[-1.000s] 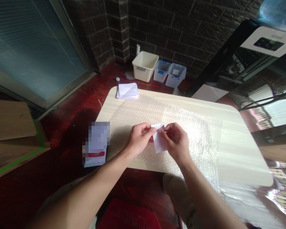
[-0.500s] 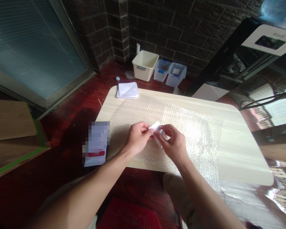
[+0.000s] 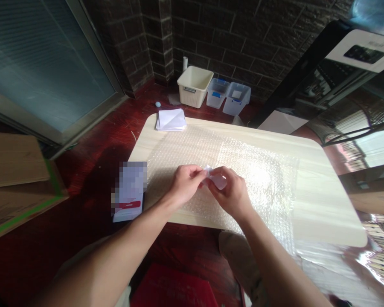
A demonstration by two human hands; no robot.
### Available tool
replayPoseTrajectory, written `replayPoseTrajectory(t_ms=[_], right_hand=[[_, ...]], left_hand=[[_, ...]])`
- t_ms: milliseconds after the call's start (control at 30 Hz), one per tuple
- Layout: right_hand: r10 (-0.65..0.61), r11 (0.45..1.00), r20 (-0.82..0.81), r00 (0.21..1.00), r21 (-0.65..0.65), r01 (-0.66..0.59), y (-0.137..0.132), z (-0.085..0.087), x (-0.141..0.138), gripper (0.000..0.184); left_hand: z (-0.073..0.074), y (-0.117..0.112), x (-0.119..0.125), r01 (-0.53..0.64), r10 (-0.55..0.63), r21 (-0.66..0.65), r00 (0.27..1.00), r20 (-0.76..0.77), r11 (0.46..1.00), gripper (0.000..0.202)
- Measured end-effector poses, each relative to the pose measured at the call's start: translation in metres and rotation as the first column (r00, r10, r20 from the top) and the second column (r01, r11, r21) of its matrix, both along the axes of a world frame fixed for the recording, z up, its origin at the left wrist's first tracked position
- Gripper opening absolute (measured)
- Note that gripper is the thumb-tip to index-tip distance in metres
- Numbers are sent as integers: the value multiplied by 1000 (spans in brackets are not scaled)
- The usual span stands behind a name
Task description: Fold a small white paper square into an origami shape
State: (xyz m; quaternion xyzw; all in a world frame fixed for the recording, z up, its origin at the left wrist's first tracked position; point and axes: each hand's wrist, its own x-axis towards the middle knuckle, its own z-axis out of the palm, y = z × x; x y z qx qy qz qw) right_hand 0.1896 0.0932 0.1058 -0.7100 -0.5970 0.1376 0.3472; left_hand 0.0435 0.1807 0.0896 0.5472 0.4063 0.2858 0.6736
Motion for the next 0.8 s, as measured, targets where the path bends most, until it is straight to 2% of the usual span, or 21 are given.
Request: replayPoseTrajectory(t_ms=[200, 333, 433, 567, 800], right_hand=[[-58, 997, -26, 998, 48, 59, 2, -7, -2, 3], [-64, 997, -21, 998, 47, 65, 6, -10, -4, 4], [-38, 999, -16, 999, 24, 39, 8, -9, -4, 8], [-1, 1000, -19, 1000, 3, 1, 8, -9, -2, 13], [50, 997, -24, 998, 68, -48, 8, -7, -1, 16]], left_hand=[[-8, 1, 1, -106, 105, 52, 994, 12, 993, 24], [-14, 4, -2, -81, 99, 191, 991, -87, 978, 26], [-12, 6, -5, -55, 100, 237, 979, -181, 970, 22], [-9, 7, -7, -31, 82, 204, 966, -247, 979, 20], [-11, 7, -4, -41, 50, 77, 993, -111, 996, 26]])
